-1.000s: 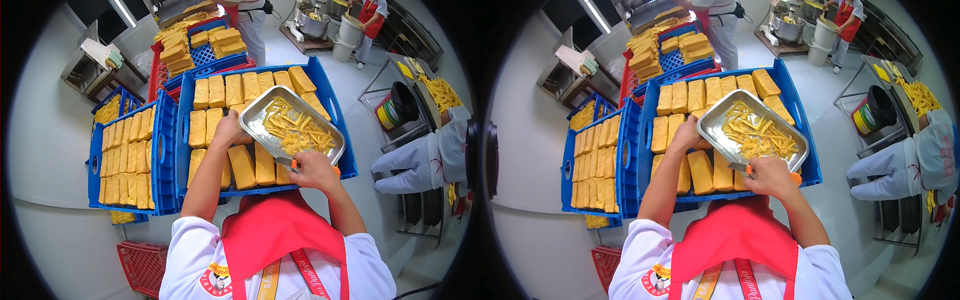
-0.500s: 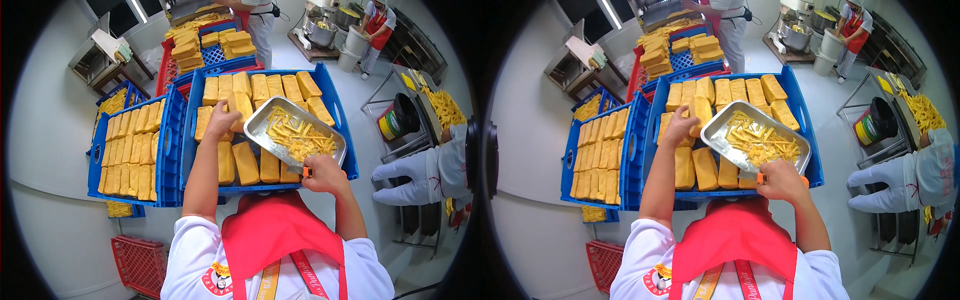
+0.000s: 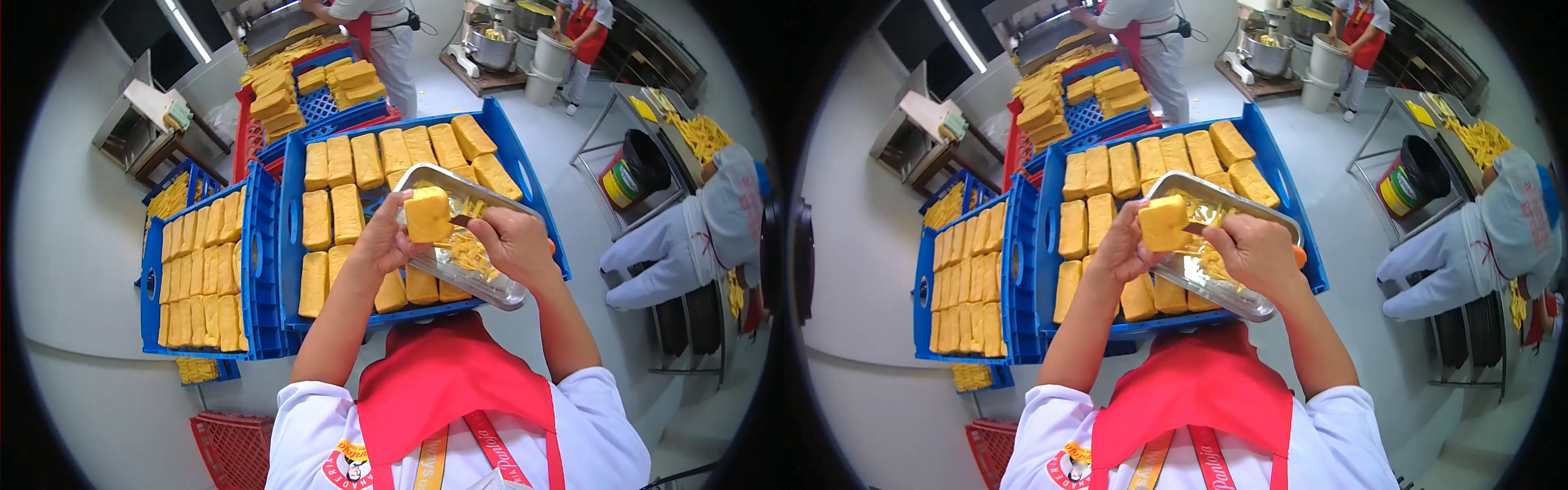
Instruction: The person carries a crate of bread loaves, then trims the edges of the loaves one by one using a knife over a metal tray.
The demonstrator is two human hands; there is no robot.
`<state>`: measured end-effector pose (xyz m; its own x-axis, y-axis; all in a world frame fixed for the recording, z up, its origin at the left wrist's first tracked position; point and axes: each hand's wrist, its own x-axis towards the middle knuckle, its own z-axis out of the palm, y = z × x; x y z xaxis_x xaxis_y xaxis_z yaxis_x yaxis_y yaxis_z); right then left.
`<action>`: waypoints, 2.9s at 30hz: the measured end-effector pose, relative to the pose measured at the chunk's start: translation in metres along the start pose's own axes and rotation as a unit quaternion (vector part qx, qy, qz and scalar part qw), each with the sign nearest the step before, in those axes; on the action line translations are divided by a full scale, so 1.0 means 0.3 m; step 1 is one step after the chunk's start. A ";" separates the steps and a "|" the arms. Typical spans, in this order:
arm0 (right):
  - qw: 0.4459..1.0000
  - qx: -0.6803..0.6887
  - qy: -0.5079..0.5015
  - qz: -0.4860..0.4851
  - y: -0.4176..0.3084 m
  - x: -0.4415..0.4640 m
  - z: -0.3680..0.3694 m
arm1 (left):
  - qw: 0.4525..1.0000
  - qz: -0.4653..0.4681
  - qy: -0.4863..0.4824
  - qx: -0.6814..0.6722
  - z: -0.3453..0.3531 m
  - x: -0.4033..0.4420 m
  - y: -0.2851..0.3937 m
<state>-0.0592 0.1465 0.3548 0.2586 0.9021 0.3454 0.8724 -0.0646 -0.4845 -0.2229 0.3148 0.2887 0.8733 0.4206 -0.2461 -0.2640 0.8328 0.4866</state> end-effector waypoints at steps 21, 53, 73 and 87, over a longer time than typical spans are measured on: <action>0.995 -0.075 -0.064 0.014 0.100 -0.001 0.003 | 0.983 0.097 0.097 0.121 0.080 0.090 -0.055; 0.996 -0.037 -0.016 0.085 0.055 0.008 -0.041 | 0.723 0.425 0.003 0.545 -0.004 0.139 -0.136; 0.974 -0.129 -0.178 0.058 0.080 -0.010 -0.009 | 0.615 0.449 0.041 0.647 0.012 0.139 -0.094; 0.985 -0.080 -0.147 -0.037 0.037 -0.106 0.038 | 0.552 0.365 0.413 0.626 -0.276 0.076 0.223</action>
<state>-0.0625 0.1220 0.3295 0.0813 0.9900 0.1149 0.9444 -0.0397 -0.3264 -0.2545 0.4098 0.2462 0.1006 0.9307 0.3518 0.5187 -0.3508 0.7797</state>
